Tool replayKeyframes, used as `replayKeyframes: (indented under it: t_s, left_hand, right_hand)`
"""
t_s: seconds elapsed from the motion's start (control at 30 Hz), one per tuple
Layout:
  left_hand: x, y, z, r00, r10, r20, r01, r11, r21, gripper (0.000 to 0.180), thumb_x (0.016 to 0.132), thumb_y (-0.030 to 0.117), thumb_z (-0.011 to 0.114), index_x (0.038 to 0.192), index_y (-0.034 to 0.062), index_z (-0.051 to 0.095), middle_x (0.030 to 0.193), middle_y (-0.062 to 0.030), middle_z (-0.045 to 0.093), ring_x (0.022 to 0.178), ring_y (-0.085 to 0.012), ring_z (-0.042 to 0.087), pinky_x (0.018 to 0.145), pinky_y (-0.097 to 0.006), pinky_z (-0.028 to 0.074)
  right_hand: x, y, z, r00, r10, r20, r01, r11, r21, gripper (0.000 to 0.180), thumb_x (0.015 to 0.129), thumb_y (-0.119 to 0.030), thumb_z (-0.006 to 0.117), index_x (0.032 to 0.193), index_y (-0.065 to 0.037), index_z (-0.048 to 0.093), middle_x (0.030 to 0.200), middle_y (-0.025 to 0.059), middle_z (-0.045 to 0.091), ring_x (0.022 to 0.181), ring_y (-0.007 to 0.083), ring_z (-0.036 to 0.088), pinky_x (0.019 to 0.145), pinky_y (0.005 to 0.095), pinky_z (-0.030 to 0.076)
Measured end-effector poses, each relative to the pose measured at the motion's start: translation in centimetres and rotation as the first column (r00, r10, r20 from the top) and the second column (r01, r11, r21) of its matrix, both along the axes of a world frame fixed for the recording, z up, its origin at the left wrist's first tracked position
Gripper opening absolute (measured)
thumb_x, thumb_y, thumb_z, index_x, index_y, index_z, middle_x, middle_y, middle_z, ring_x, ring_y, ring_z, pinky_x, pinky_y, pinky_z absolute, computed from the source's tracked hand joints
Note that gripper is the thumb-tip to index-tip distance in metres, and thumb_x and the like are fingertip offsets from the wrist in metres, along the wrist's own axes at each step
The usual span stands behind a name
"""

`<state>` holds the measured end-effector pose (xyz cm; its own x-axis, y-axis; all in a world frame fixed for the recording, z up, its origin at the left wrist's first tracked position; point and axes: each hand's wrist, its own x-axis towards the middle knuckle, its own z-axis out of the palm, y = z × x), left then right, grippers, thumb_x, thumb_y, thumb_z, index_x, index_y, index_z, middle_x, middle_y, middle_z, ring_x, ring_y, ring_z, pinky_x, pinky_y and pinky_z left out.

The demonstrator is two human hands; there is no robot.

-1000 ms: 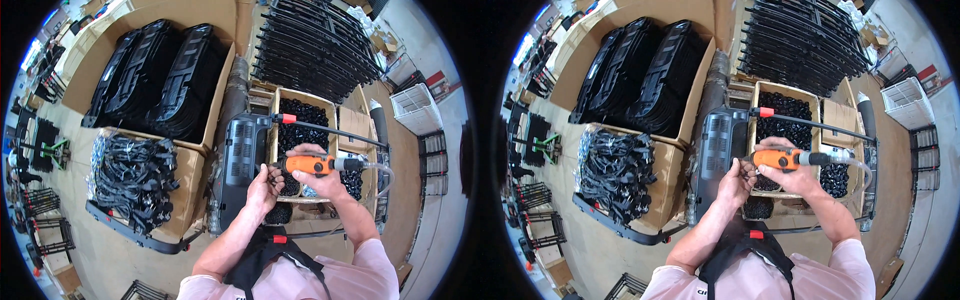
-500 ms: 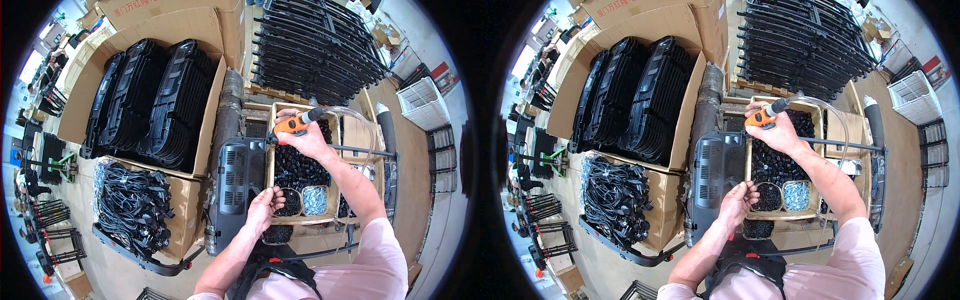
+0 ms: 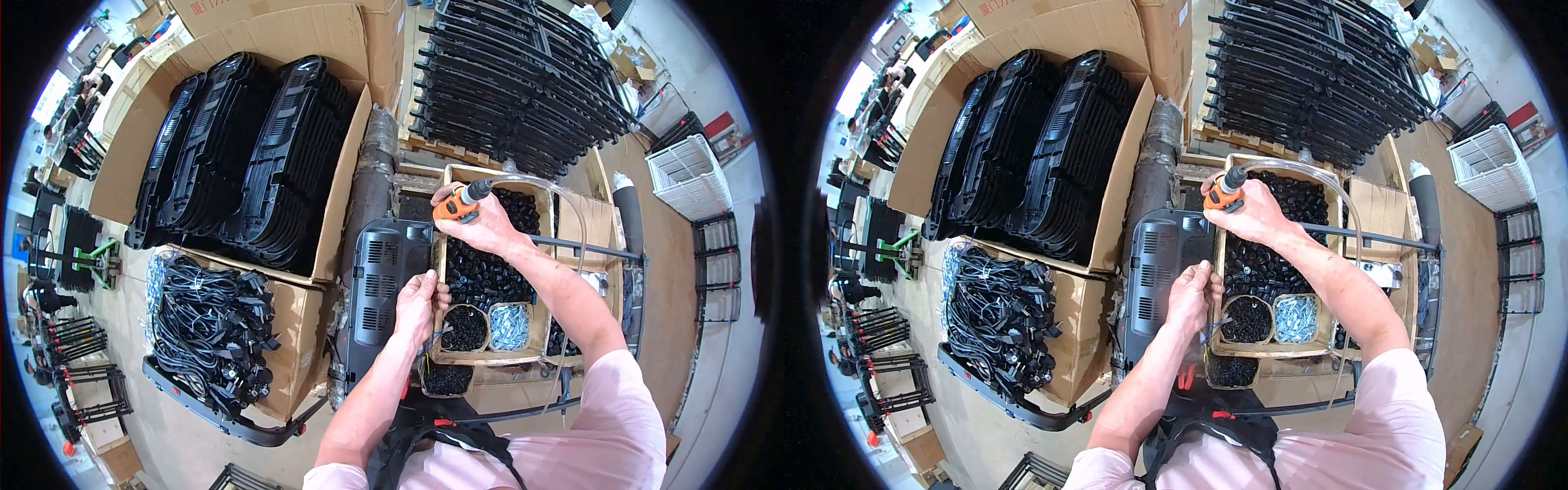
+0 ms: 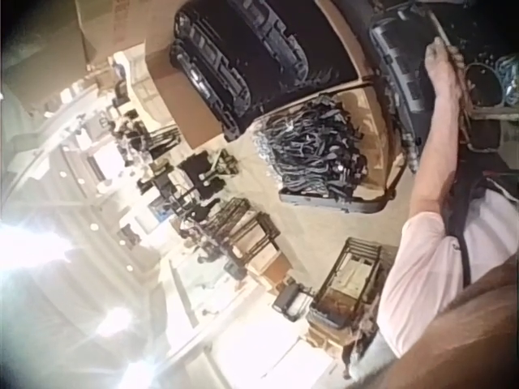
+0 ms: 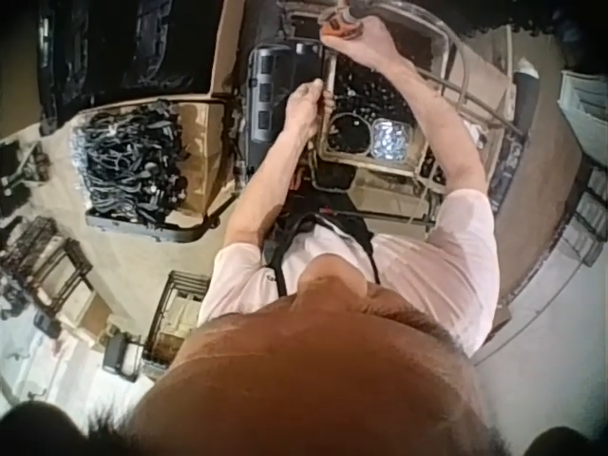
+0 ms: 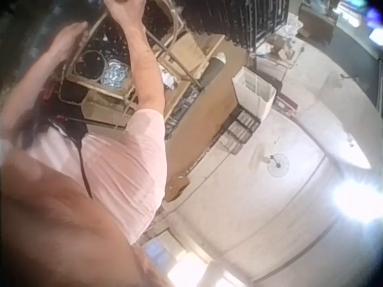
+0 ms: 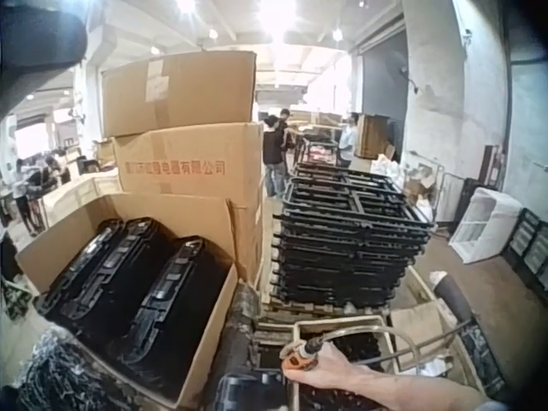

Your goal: Assembling a power tool component by connecting wires and securing parts with an electric screwdriver.

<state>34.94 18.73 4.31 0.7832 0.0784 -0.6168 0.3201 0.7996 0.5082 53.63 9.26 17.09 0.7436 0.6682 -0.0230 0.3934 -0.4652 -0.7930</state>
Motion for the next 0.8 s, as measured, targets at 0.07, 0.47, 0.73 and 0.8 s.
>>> replayKeyframes:
  t_s: [0.07, 0.47, 0.73, 0.8]
  left_hand:
    - [0.7, -0.1, 0.2, 0.995, 0.098, -0.007, -0.098, 0.993, -0.061, 0.022, 0.11, 0.024, 0.063, 0.115, 0.0026, 0.062, 0.093, -0.0073, 0.071, 0.075, -0.0154, 0.069, 0.067, -0.027, 0.06]
    - [3.7, 0.3, -1.1, 0.981, 0.196, -0.006, -0.192, 0.957, -0.215, 0.025, 0.108, 0.032, 0.066, 0.109, 0.0067, 0.069, 0.089, -0.0028, 0.071, 0.071, -0.0133, 0.068, 0.06, -0.026, 0.059]
    - [6.6, 1.4, -0.7, 0.926, 0.364, -0.099, -0.374, 0.848, -0.376, 0.027, 0.11, 0.034, 0.062, 0.107, 0.0087, 0.07, 0.086, -0.0006, 0.07, 0.072, -0.0133, 0.067, 0.063, -0.027, 0.059]
    - [7.3, 2.1, -1.1, 0.893, 0.43, -0.132, -0.44, 0.778, -0.449, 0.026, 0.11, 0.034, 0.061, 0.107, 0.0098, 0.07, 0.086, 0.0013, 0.071, 0.073, -0.0135, 0.067, 0.068, -0.028, 0.06]
  right_hand:
    - [-0.1, -0.1, -0.3, 0.999, 0.014, 0.03, -0.014, 1.0, 0.004, 0.038, 0.079, -0.02, 0.083, 0.114, -0.008, 0.073, 0.095, 0.0072, 0.076, 0.09, 0.02, 0.073, 0.088, 0.0366, 0.059]
    - [0.2, 0.1, -1.1, 1.0, -0.015, -0.006, 0.016, 1.0, 0.026, 0.04, 0.079, -0.022, 0.082, 0.116, -0.009, 0.072, 0.1, 0.0074, 0.077, 0.094, 0.0216, 0.073, 0.092, 0.0375, 0.057]
    - [-1.8, -0.1, 1.3, 0.957, 0.004, -0.29, 0.11, 0.921, 0.374, 0.052, 0.084, -0.012, 0.085, 0.131, -0.002, 0.065, 0.122, 0.0117, 0.075, 0.116, 0.0186, 0.071, 0.106, 0.0375, 0.056]
    - [-1.9, 0.0, 1.6, 0.956, 0.031, -0.292, 0.079, 0.93, 0.358, 0.055, 0.085, -0.013, 0.086, 0.134, -0.002, 0.062, 0.124, 0.0133, 0.074, 0.118, 0.0204, 0.07, 0.107, 0.0387, 0.056]
